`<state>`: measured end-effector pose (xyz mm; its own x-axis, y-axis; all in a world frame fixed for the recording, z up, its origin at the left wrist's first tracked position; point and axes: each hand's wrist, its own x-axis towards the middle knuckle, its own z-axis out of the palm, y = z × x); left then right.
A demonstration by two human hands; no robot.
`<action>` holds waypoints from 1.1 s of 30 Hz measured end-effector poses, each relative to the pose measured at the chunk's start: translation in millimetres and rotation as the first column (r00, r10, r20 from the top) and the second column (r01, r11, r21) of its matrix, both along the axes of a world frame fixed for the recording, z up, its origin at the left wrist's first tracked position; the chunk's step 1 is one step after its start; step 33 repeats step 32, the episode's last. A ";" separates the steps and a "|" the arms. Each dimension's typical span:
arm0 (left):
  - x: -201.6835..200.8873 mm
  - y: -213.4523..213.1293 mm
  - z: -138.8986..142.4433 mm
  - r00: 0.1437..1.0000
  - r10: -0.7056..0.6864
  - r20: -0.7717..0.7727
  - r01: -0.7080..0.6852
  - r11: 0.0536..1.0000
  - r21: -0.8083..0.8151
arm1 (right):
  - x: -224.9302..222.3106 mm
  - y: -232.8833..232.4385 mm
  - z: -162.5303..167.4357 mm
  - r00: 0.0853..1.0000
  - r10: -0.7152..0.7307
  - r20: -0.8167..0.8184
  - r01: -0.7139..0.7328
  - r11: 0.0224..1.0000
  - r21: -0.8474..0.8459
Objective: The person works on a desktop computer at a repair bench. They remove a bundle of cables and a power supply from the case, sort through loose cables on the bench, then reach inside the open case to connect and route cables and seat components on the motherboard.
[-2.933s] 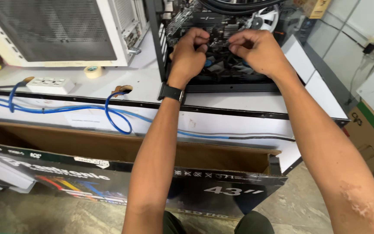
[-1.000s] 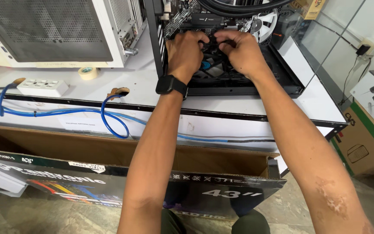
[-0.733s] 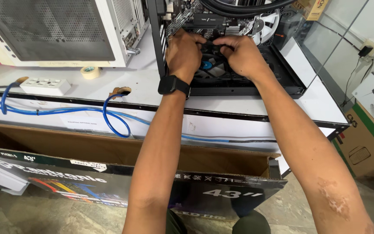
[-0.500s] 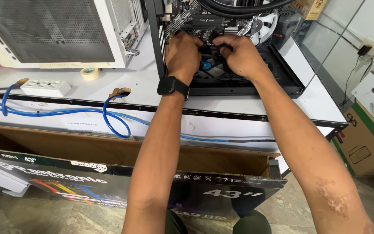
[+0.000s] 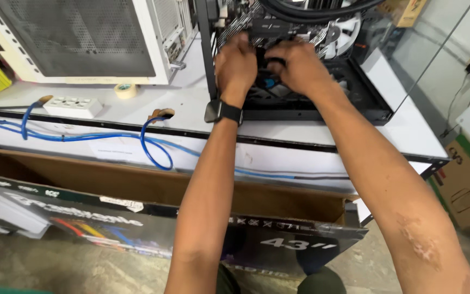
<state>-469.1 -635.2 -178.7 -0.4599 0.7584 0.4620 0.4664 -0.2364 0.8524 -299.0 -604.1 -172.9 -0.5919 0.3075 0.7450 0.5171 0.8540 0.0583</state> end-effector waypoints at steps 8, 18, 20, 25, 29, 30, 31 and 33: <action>-12.6 5.7 2.3 0.934 -0.346 -0.090 0.344 0.801 0.490 | -4.6 1.9 2.0 0.975 0.005 -0.222 -0.077 0.945 -0.318; -9.6 -32.0 26.3 0.846 -0.087 -0.526 0.283 0.910 0.304 | 1.2 12.6 -5.7 0.967 0.041 -0.252 -0.132 0.926 -0.355; -12.3 -35.4 25.9 0.801 -0.194 -0.566 0.340 0.926 0.164 | 1.2 13.2 -5.7 0.944 0.158 -0.291 -0.246 0.922 -0.299; -13.8 -26.8 33.5 0.677 -0.049 -0.735 0.349 0.900 0.261 | -1.5 9.3 0.6 0.956 -0.028 -0.292 -0.110 0.889 -0.444; -13.3 -20.3 41.6 0.665 -0.193 -0.722 0.341 0.938 0.064 | -0.4 9.4 -0.2 0.936 0.041 -0.348 -0.214 0.854 -0.475; -12.1 -19.9 42.0 0.610 -0.119 -0.783 0.283 0.956 0.075 | 0.1 11.2 -1.9 0.926 0.084 -0.368 -0.261 0.847 -0.462; -10.5 -19.4 42.2 0.547 -0.046 -0.836 0.225 0.970 0.094 | 0.3 14.0 -3.3 0.926 0.086 -0.367 -0.257 0.856 -0.448; -9.0 -19.1 42.0 0.476 0.023 -0.879 0.168 0.979 0.117 | 0.3 17.1 -5.0 0.928 0.088 -0.363 -0.252 0.864 -0.435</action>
